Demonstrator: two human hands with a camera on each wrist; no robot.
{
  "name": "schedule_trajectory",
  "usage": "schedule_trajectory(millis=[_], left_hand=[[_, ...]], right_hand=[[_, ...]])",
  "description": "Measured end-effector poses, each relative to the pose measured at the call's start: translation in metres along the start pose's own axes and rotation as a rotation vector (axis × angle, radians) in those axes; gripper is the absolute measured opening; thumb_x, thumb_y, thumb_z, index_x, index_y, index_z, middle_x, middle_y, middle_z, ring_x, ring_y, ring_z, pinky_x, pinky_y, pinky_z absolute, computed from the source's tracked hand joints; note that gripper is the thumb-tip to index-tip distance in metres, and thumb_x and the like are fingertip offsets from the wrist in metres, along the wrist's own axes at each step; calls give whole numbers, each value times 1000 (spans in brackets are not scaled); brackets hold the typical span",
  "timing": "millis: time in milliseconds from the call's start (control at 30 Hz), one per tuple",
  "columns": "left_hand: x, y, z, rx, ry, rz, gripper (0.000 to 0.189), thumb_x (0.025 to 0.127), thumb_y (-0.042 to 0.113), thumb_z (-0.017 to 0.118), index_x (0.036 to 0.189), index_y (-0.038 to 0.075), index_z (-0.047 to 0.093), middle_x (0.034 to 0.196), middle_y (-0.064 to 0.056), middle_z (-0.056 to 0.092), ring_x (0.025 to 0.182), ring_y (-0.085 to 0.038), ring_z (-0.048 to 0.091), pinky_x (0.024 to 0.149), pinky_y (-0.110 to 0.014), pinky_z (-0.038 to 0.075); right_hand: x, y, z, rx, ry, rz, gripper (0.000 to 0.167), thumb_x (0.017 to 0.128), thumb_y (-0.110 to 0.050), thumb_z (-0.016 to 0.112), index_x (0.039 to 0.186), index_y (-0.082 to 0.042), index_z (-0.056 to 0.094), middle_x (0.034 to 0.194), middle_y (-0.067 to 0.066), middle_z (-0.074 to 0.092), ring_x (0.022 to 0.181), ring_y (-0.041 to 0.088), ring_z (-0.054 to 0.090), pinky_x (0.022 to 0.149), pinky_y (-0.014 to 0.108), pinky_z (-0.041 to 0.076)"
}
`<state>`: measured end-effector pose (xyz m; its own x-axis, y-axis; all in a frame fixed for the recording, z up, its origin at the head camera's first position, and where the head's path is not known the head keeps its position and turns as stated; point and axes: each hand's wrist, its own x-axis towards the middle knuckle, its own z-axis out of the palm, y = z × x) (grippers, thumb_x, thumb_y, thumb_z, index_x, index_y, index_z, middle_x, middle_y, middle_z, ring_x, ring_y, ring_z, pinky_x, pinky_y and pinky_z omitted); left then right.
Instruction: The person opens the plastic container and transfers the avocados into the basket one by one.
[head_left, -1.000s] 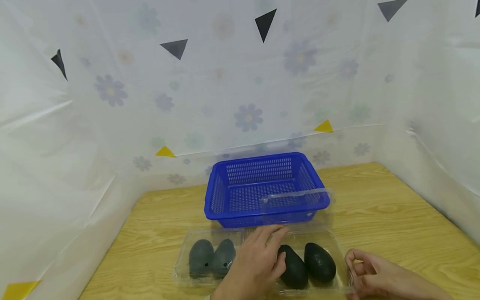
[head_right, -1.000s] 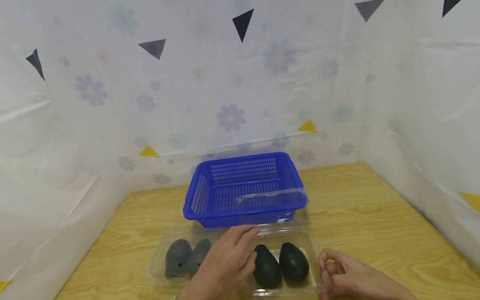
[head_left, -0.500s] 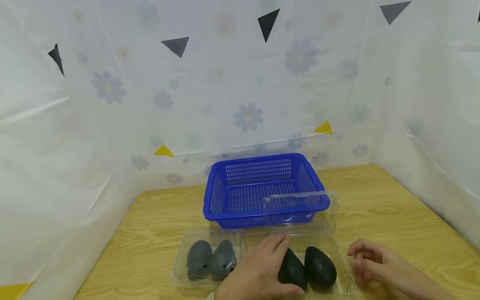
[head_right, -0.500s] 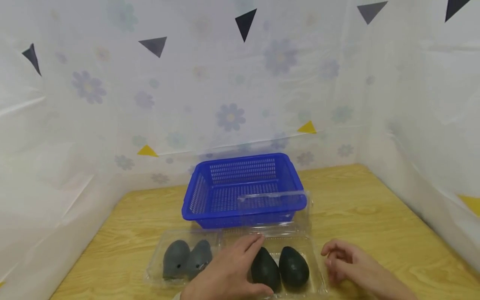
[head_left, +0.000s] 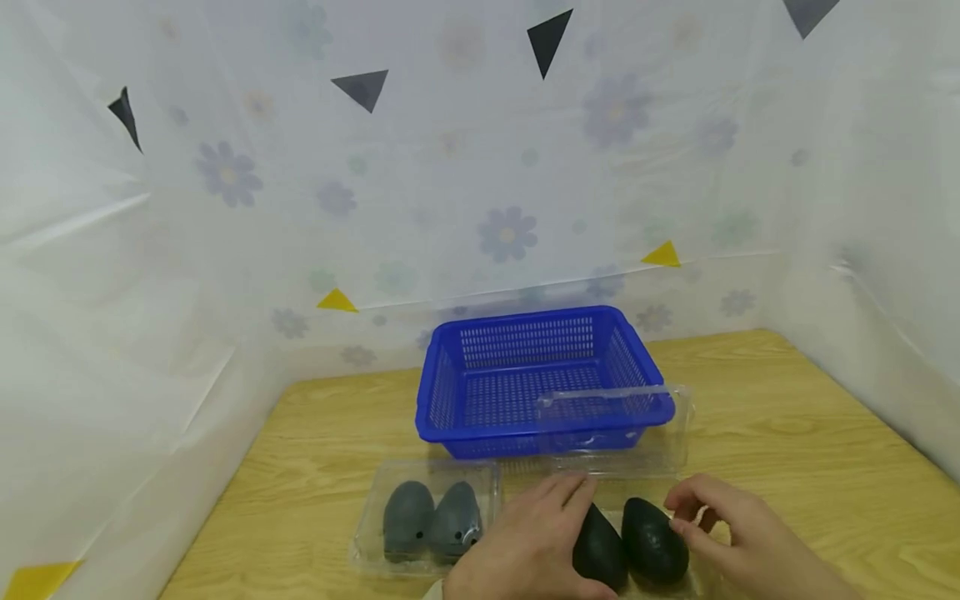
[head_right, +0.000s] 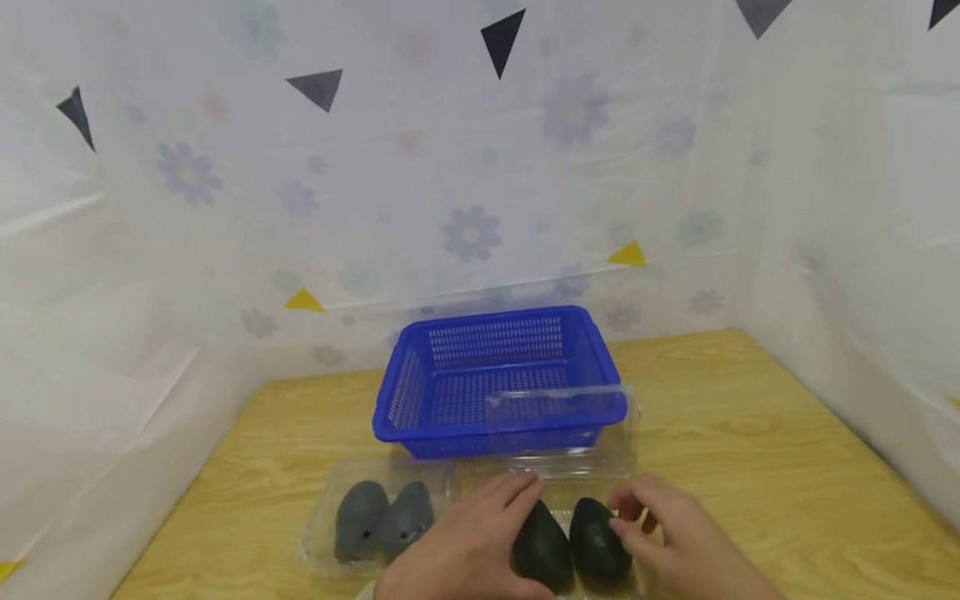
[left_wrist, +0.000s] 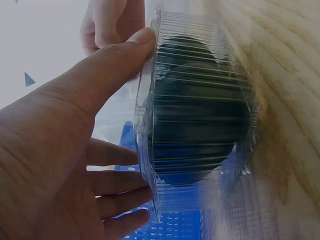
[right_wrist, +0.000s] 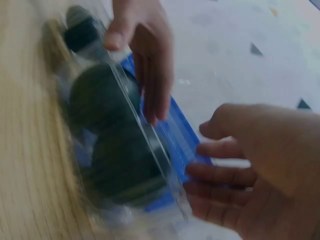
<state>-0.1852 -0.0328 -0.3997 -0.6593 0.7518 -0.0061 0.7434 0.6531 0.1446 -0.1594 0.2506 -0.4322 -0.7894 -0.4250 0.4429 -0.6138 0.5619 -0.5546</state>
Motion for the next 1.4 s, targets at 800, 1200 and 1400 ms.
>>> schedule_trajectory(millis=[800, 1200, 1400], left_hand=[[-2, 5, 0, -20, 45, -14, 100, 79, 79, 57, 155, 18, 34, 156, 3, 41, 142, -13, 42, 110, -33, 46], [-1, 7, 1, -11, 71, 0, 101, 79, 80, 57, 154, 16, 35, 153, 3, 43, 140, -13, 44, 110, -32, 46], [-1, 6, 2, -22, 58, -10, 101, 78, 80, 57, 155, 17, 34, 154, 3, 42, 141, -13, 43, 110, -33, 46]], right_hand=[[24, -41, 30, -415, -303, 311, 62, 77, -44, 80, 123, -8, 60, 104, 3, 63, 80, 12, 61, 62, 32, 52], [18, -41, 21, -431, -276, 229, 62, 75, -42, 82, 124, -9, 62, 109, 2, 63, 82, 12, 62, 60, 28, 51], [18, -42, 12, -413, -247, 178, 56, 77, -38, 81, 124, -15, 60, 108, -3, 61, 79, 5, 58, 58, 24, 47]])
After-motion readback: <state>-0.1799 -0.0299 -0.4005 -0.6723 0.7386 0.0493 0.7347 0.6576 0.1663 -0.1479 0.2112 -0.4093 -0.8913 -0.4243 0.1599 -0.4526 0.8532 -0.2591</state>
